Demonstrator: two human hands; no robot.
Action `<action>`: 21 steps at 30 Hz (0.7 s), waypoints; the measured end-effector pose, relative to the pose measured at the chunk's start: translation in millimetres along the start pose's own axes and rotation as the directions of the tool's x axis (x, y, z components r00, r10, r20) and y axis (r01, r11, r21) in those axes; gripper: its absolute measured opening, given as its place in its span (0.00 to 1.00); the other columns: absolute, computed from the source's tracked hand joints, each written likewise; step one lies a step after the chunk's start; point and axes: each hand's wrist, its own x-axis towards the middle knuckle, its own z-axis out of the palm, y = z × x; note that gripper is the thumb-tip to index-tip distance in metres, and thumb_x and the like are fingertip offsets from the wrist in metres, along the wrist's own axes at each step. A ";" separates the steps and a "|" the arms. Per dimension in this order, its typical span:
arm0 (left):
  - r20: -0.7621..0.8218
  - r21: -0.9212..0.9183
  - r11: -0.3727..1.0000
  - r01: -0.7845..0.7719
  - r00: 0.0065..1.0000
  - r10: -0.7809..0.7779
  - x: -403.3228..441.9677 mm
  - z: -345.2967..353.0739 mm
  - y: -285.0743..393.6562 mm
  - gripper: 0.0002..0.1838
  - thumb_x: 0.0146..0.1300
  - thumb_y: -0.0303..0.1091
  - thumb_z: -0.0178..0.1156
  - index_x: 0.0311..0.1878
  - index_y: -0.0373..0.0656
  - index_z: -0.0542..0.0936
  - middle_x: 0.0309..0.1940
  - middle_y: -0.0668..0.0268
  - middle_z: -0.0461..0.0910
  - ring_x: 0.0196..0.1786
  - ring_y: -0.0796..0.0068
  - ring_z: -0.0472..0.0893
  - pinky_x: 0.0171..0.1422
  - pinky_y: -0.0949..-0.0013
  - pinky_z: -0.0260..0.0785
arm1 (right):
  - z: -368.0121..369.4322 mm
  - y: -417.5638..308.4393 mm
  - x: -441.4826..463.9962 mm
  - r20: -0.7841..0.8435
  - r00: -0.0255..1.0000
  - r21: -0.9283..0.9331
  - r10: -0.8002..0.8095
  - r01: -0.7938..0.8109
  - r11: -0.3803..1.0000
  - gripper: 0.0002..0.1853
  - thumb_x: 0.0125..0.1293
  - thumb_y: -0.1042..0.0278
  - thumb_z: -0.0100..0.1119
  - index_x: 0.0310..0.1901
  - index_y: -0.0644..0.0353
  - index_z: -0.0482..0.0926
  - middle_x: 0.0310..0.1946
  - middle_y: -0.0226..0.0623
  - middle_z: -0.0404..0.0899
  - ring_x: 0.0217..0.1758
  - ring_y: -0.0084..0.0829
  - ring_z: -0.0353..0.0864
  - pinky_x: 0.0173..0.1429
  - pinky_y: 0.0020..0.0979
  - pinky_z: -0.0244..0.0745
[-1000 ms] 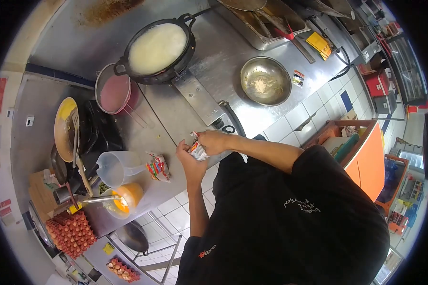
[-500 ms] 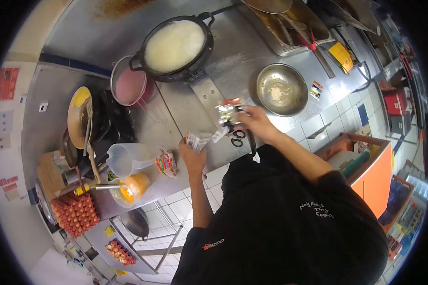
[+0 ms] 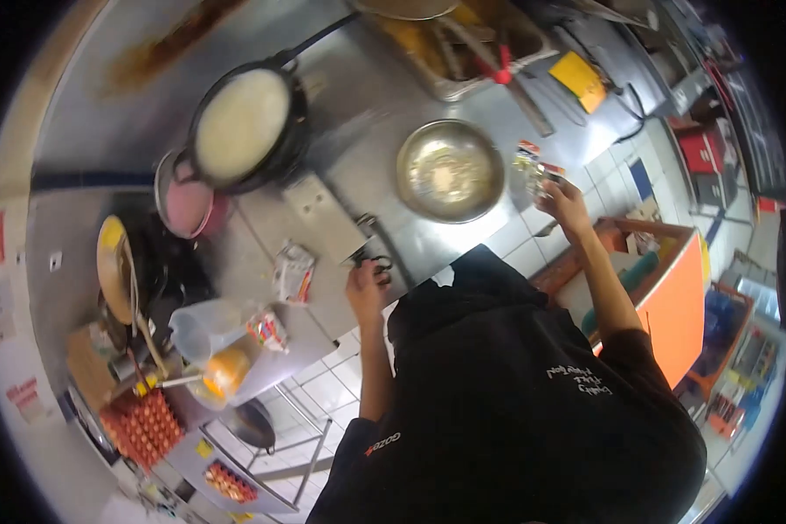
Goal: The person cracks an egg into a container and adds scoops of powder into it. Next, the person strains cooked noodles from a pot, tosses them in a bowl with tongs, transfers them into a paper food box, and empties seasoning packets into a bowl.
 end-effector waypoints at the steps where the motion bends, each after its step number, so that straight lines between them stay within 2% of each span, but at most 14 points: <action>1: -0.067 -0.141 0.990 0.015 0.997 -0.025 2.6 4.6 3.3 0.13 0.78 0.42 0.69 0.52 0.41 0.84 0.44 0.65 0.90 0.38 0.78 0.86 0.39 0.70 0.80 | -5.0 0.6 18.6 -0.002 1.000 -0.033 0.000 0.000 0.999 0.22 0.81 0.59 0.66 0.62 0.72 0.80 0.48 0.39 0.86 0.42 0.27 0.87 0.51 0.30 0.90; 2: -0.139 -0.282 0.959 0.018 0.988 -0.060 4.3 7.9 6.4 0.13 0.77 0.43 0.72 0.47 0.42 0.84 0.42 0.64 0.90 0.37 0.79 0.87 0.36 0.72 0.78 | -6.4 -1.8 35.2 0.040 0.999 -0.060 0.006 -0.004 0.998 0.22 0.81 0.60 0.65 0.62 0.72 0.80 0.48 0.39 0.86 0.42 0.27 0.88 0.50 0.30 0.90; 3: -0.131 -0.276 0.961 0.018 0.990 -0.056 5.3 9.5 6.0 0.13 0.77 0.43 0.72 0.47 0.42 0.84 0.42 0.64 0.90 0.37 0.79 0.87 0.36 0.72 0.78 | -6.4 -3.2 50.2 0.088 0.996 -0.085 0.015 -0.007 0.996 0.21 0.81 0.60 0.65 0.62 0.72 0.79 0.49 0.40 0.87 0.42 0.27 0.88 0.50 0.30 0.90; 6: -0.160 -0.165 0.985 -0.052 0.987 0.025 10.2 9.1 -2.4 0.16 0.75 0.45 0.74 0.44 0.41 0.84 0.41 0.64 0.91 0.37 0.78 0.87 0.36 0.73 0.79 | -6.7 0.5 84.7 0.164 0.985 -0.164 -0.053 0.080 0.983 0.19 0.82 0.61 0.64 0.61 0.70 0.79 0.47 0.41 0.87 0.42 0.28 0.89 0.50 0.31 0.90; 11: -0.271 -0.055 0.989 -0.136 0.956 0.116 18.1 12.8 -14.9 0.16 0.75 0.44 0.75 0.43 0.38 0.86 0.41 0.61 0.92 0.34 0.78 0.87 0.33 0.73 0.78 | -7.4 1.2 104.6 0.134 0.990 -0.181 -0.043 0.067 0.981 0.18 0.83 0.60 0.63 0.61 0.67 0.78 0.45 0.41 0.87 0.42 0.28 0.90 0.48 0.33 0.90; 13: -0.303 -0.045 0.991 -0.128 0.947 0.108 17.8 16.1 -14.2 0.17 0.74 0.44 0.75 0.44 0.37 0.86 0.40 0.61 0.92 0.33 0.78 0.86 0.32 0.73 0.78 | -3.2 -5.7 102.5 0.111 0.993 -0.183 -0.049 0.069 0.981 0.19 0.83 0.59 0.63 0.61 0.67 0.78 0.45 0.42 0.87 0.42 0.29 0.91 0.47 0.34 0.89; 15: -0.334 -0.039 0.992 -0.120 0.937 0.100 16.1 17.0 -13.5 0.18 0.74 0.45 0.75 0.44 0.36 0.86 0.40 0.60 0.92 0.32 0.78 0.86 0.31 0.73 0.78 | 1.8 -14.0 92.9 -0.057 0.965 -0.521 -0.257 0.191 0.832 0.21 0.80 0.59 0.66 0.62 0.67 0.77 0.43 0.47 0.87 0.42 0.39 0.93 0.47 0.42 0.89; 16: -0.315 -0.041 0.992 -0.119 0.944 0.100 14.1 16.7 -11.3 0.20 0.74 0.45 0.75 0.47 0.34 0.86 0.41 0.59 0.92 0.31 0.78 0.86 0.30 0.73 0.77 | 5.8 -16.9 89.1 -0.052 0.965 -0.521 -0.255 0.192 0.832 0.21 0.80 0.59 0.66 0.62 0.67 0.77 0.43 0.47 0.87 0.42 0.39 0.93 0.47 0.42 0.89; 17: -0.296 -0.044 0.992 -0.119 0.950 0.101 12.2 17.3 -9.5 0.22 0.73 0.45 0.75 0.51 0.32 0.85 0.42 0.57 0.92 0.31 0.78 0.86 0.29 0.73 0.77 | 10.4 -20.1 86.0 -0.041 0.841 -0.686 -0.540 0.369 0.627 0.21 0.77 0.60 0.68 0.62 0.66 0.77 0.44 0.49 0.88 0.43 0.47 0.92 0.49 0.47 0.88; 18: -0.300 -0.043 0.992 -0.119 0.949 0.101 7.7 20.1 -4.2 0.22 0.73 0.45 0.75 0.51 0.32 0.85 0.42 0.57 0.92 0.31 0.78 0.86 0.29 0.73 0.77 | 14.7 -21.2 85.1 0.029 0.641 -0.813 -0.767 0.461 0.355 0.22 0.73 0.61 0.70 0.62 0.65 0.78 0.44 0.51 0.88 0.44 0.54 0.92 0.51 0.51 0.88; 19: -0.342 -0.037 0.993 -0.108 0.936 0.089 1.5 25.0 3.2 0.23 0.73 0.45 0.76 0.53 0.32 0.83 0.40 0.59 0.91 0.29 0.78 0.84 0.28 0.73 0.76 | 19.3 -19.5 87.6 0.030 0.642 -0.812 -0.766 0.462 0.356 0.22 0.73 0.61 0.70 0.62 0.65 0.78 0.44 0.51 0.88 0.44 0.54 0.92 0.51 0.51 0.88; 21: -0.383 -0.029 0.995 -0.092 0.921 0.074 -15.0 33.6 10.8 0.24 0.73 0.45 0.76 0.55 0.33 0.81 0.38 0.60 0.90 0.28 0.78 0.83 0.26 0.73 0.74 | 24.8 -10.7 92.2 0.273 0.788 -0.859 -0.552 0.458 0.229 0.19 0.69 0.62 0.71 0.56 0.63 0.83 0.44 0.52 0.90 0.46 0.63 0.89 0.54 0.56 0.86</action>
